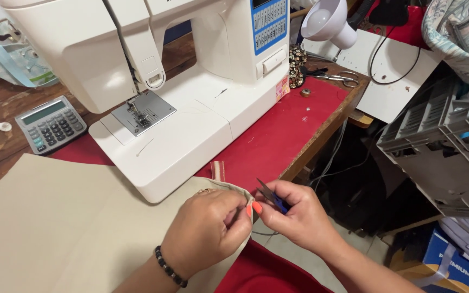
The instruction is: The person uses a calculator and then trims excess threads from a fabric bag using small snips at a workbench.
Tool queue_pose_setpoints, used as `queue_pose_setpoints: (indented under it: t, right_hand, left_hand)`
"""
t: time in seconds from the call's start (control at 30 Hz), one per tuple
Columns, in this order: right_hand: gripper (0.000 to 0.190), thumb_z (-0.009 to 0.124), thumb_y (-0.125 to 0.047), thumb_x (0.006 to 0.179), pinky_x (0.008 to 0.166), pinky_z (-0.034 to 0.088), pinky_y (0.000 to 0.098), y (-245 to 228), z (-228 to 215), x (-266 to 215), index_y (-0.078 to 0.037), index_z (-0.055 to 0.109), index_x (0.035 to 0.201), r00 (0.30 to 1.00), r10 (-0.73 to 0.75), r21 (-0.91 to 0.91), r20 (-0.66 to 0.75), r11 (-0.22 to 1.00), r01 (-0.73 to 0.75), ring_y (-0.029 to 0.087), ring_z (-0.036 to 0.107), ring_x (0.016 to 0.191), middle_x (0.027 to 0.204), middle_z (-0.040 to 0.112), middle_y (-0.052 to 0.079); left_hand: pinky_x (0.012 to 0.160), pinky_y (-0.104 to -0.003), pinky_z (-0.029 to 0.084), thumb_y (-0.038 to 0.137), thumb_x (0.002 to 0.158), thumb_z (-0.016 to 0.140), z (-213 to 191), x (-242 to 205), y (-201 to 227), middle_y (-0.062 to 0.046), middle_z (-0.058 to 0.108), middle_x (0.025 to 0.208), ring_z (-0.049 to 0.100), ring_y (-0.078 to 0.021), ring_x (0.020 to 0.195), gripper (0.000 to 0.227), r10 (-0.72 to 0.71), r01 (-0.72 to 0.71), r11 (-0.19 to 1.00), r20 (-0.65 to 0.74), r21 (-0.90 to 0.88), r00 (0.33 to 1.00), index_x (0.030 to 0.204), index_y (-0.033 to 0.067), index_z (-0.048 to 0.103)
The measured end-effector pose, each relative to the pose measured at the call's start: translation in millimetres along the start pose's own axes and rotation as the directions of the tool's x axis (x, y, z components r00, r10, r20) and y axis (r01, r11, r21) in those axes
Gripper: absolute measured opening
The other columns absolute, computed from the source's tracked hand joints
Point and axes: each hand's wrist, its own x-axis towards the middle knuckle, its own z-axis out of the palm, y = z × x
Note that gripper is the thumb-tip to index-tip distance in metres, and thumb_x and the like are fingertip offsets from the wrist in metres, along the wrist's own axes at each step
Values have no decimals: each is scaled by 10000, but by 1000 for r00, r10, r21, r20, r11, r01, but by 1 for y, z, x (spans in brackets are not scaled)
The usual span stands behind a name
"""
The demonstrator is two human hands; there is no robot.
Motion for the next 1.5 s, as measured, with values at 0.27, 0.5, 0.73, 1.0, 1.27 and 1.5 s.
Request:
queue_pose_setpoints:
  t: [0.27, 0.5, 0.73, 1.0, 1.27, 1.5]
  right_hand:
    - [42, 744, -141, 802, 517, 420, 243, -3, 0, -1, -138, 740, 844, 981, -186, -169, -58, 970, 174, 69, 472, 556, 627, 595, -71]
    - [278, 659, -282, 942, 868, 581, 279, 8, -17, -5, -57, 714, 1096, 996, -81, 114, 35, 991, 76, 111, 719, 958, 1041, 791, 18]
    - [429, 484, -368, 1031, 370, 158, 221, 13, -9, -39, 41, 612, 1050, 844, 226, 608, 486, 607, -512, 78, 210, 432, 612, 363, 22]
    - [414, 422, -324, 1083, 327, 265, 260, 8, 4, -41, 46, 533, 934, 819, 294, 563, 493, 610, -558, 123, 299, 379, 560, 412, 83]
    - [416, 427, -376, 1083, 355, 210, 251, 5, 5, -42, -2, 522, 927, 771, 384, 504, 508, 593, -628, 108, 274, 395, 574, 406, 61]
    - [415, 425, -370, 1090, 355, 212, 239, 2, 6, -40, -1, 524, 929, 755, 414, 514, 509, 557, -652, 91, 264, 390, 559, 402, 44]
  left_hand:
    - [605, -410, 459, 79, 846, 576, 7, 1, -9, -35, 510, 597, 507, -275, 571, 209, 110, -111, 990, 8, 82, 994, 685, 107, 447]
    - [600, -395, 447, 110, 891, 549, 5, 4, -6, -24, 512, 605, 488, -254, 573, 221, -13, 13, 1000, 105, -6, 994, 692, 112, 453]
    - [553, -399, 415, 80, 833, 548, 5, 2, -8, -30, 448, 567, 421, -263, 538, 212, -13, 14, 1000, 69, -19, 998, 676, 110, 408]
    - [530, -382, 433, 130, 867, 587, 3, -2, -8, -4, 470, 561, 481, -224, 526, 249, -23, 24, 999, 61, -25, 998, 664, 119, 444]
    - [520, -387, 426, 160, 879, 582, 1, -3, -10, -1, 487, 549, 490, -224, 515, 237, -16, 19, 999, 63, -40, 998, 669, 121, 480]
    - [529, -400, 421, 164, 902, 566, 1, -4, -11, -16, 482, 534, 473, -243, 506, 291, -4, 7, 999, 71, -40, 997, 649, 122, 428]
